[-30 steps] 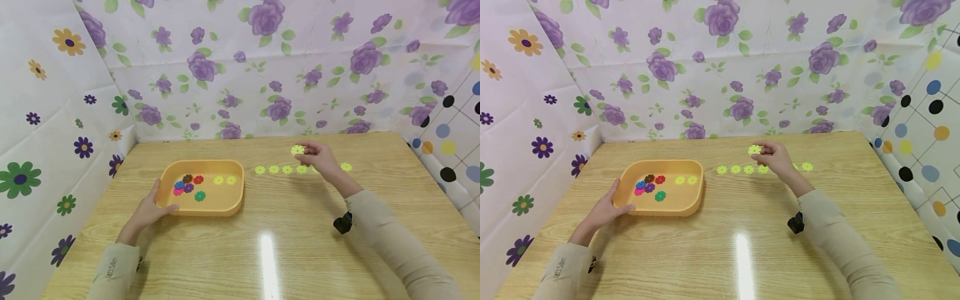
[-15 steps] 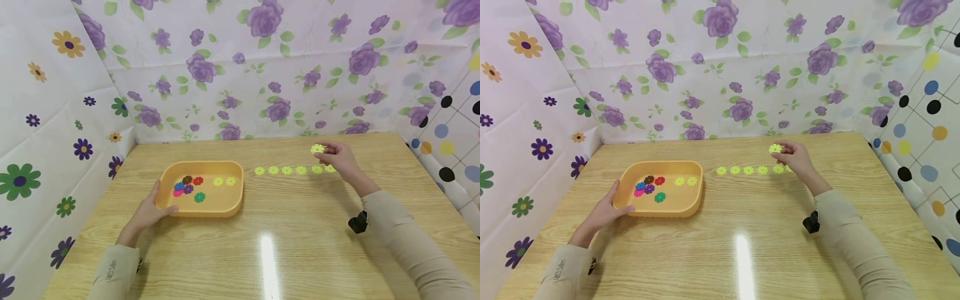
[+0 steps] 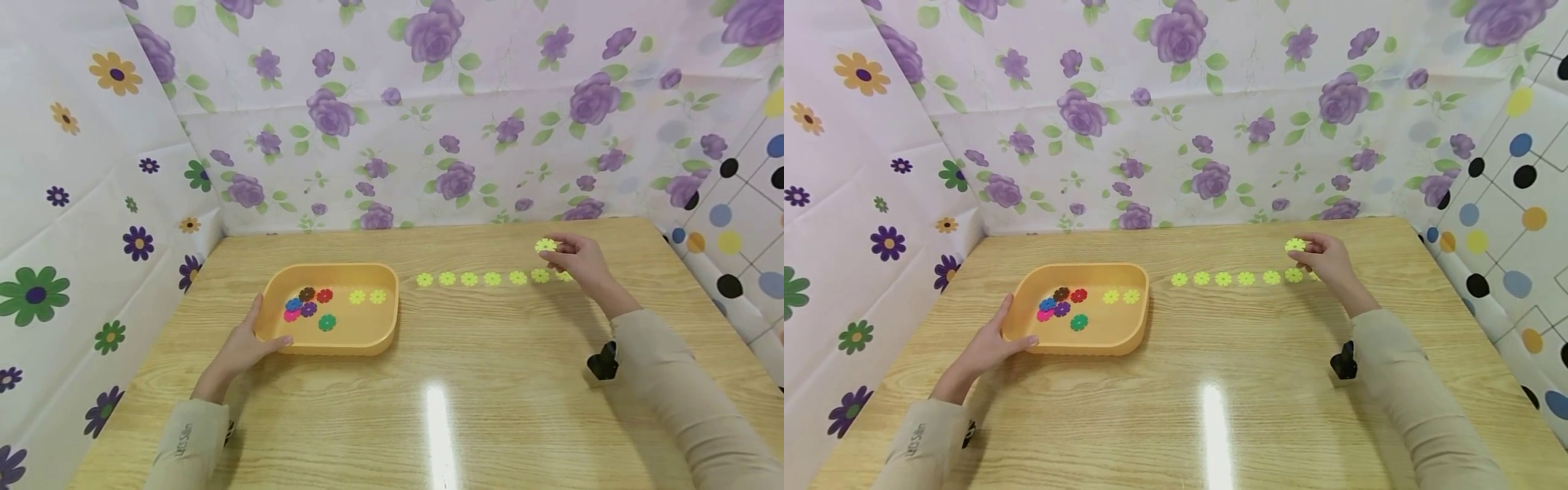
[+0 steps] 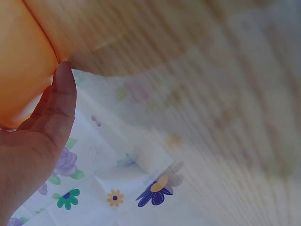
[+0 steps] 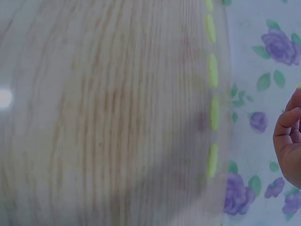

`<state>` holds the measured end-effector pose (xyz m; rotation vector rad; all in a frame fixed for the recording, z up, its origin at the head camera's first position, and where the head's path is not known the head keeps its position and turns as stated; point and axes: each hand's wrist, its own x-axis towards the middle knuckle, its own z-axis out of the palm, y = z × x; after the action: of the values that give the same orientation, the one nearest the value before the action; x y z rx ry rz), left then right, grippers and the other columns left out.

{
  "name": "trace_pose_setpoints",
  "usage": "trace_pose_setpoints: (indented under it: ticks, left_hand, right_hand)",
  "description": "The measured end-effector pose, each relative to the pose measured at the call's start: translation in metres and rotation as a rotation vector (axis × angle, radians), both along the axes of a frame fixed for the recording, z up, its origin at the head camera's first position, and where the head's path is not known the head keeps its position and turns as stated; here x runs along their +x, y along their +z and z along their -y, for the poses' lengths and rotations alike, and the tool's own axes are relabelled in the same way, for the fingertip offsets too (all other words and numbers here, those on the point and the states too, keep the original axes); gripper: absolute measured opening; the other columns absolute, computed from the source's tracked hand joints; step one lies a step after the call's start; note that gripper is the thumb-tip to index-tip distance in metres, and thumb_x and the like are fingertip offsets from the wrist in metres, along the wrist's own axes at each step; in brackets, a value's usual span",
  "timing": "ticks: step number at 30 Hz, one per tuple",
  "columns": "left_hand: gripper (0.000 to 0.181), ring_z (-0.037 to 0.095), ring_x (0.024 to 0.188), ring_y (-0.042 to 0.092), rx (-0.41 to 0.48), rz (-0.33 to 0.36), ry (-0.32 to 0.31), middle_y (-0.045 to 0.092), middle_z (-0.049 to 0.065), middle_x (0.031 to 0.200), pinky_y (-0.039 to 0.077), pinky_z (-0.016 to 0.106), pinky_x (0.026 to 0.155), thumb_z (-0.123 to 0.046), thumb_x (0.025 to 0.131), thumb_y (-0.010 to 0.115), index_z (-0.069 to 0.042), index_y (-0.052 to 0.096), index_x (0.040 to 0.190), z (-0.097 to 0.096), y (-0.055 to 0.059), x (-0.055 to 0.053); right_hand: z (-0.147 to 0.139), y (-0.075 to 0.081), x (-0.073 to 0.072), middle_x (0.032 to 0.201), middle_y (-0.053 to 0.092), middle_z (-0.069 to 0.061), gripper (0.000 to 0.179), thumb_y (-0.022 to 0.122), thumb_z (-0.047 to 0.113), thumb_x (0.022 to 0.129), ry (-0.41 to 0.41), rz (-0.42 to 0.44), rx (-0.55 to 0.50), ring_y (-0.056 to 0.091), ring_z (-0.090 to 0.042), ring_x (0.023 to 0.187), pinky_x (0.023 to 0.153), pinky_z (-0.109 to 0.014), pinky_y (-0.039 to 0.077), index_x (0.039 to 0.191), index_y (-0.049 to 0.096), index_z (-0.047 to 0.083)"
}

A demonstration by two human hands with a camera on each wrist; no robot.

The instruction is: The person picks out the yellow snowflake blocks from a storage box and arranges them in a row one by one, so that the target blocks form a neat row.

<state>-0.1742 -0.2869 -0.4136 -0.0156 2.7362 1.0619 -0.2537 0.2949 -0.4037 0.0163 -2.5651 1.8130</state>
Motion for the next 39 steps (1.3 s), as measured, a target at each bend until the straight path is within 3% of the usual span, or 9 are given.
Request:
trace_pose_setpoints:
  ticks: [12, 26, 39]
  left_hand:
    - [0.111, 0.049, 0.13, 0.015, -0.008, 0.004, 0.002, 0.006, 0.03, 0.146, 0.017, 0.062, 0.101, -0.043, 0.077, 0.069, -0.011, -0.013, 0.144, 0.001, 0.001, 0.0]
    - [0.112, 0.049, 0.13, 0.014, -0.007, 0.005, 0.007, 0.005, 0.03, 0.146, 0.016, 0.061, 0.102, -0.043, 0.077, 0.069, -0.011, -0.013, 0.144, 0.002, -0.002, 0.0]
    - [0.111, 0.049, 0.13, 0.015, 0.005, -0.006, -0.004, 0.005, 0.029, 0.147, 0.016, 0.061, 0.102, -0.042, 0.077, 0.07, -0.011, -0.012, 0.145, 0.002, 0.0, -0.001]
  right_hand:
    - [-0.038, -0.018, 0.001, 0.075, 0.06, 0.004, 0.062, 0.063, 0.026, 0.086, -0.026, 0.037, 0.111, 0.062, -0.013, 0.071, 0.064, -0.028, 0.053, 0.133, 0.039, -0.008]
    - [-0.071, -0.041, -0.004, 0.081, 0.059, 0.01, 0.06, 0.061, 0.029, 0.087, -0.087, 0.13, 0.265, 0.056, -0.001, 0.069, 0.06, -0.023, 0.049, 0.131, 0.042, -0.007]
    - [-0.08, -0.047, -0.01, 0.069, 0.063, 0.006, 0.068, 0.065, 0.028, 0.085, -0.096, 0.251, 0.212, 0.06, -0.006, 0.063, 0.06, -0.026, 0.053, 0.133, 0.036, -0.011]
